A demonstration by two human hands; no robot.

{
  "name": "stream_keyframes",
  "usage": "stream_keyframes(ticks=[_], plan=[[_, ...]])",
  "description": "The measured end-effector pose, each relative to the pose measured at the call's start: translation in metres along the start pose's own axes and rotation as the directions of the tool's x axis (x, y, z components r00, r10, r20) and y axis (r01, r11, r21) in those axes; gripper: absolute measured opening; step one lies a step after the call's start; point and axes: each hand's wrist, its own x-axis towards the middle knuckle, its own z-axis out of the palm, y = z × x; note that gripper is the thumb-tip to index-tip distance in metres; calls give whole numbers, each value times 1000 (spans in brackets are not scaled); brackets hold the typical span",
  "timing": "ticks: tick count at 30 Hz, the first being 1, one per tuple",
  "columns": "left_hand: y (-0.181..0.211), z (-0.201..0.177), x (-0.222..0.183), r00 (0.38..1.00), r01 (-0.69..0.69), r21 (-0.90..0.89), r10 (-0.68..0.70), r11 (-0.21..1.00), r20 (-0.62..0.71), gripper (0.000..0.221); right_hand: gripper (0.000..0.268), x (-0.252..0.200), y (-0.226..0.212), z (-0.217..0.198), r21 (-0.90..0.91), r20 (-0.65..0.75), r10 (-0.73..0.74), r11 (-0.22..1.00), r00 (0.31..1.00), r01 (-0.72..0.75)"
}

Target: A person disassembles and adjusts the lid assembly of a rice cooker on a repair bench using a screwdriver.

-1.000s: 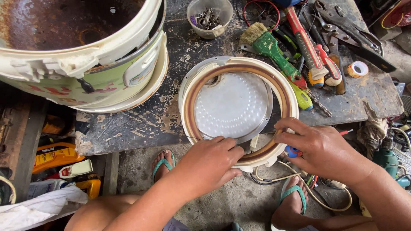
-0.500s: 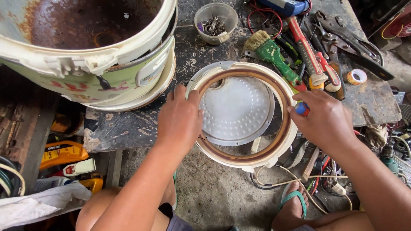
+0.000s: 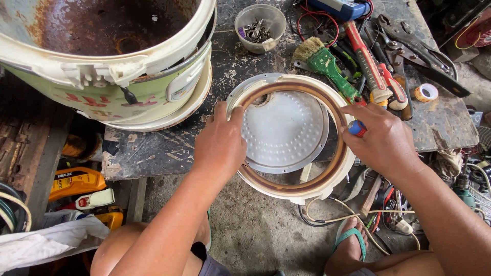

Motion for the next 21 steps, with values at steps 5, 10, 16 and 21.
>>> stream_keyframes(ticks=[5, 10, 16, 21], plan=[[6, -1, 10, 1000, 17, -13, -17, 1000, 6, 64, 44, 5, 6, 11, 1, -22, 1, 1000, 1000, -1], [9, -7, 15, 998, 40, 15, -41, 999, 43, 59, 41, 9, 1, 7, -27, -12, -27, 999, 1000, 27], [10, 1, 17, 999, 30, -29, -29, 999, 19, 55, 27, 11, -7, 5, 65, -5, 17, 998, 1000, -17], [9, 10, 19, 999, 32, -30, -33, 999, -37, 53, 18, 15, -5, 10, 192, -17, 45, 981, 999, -41]])
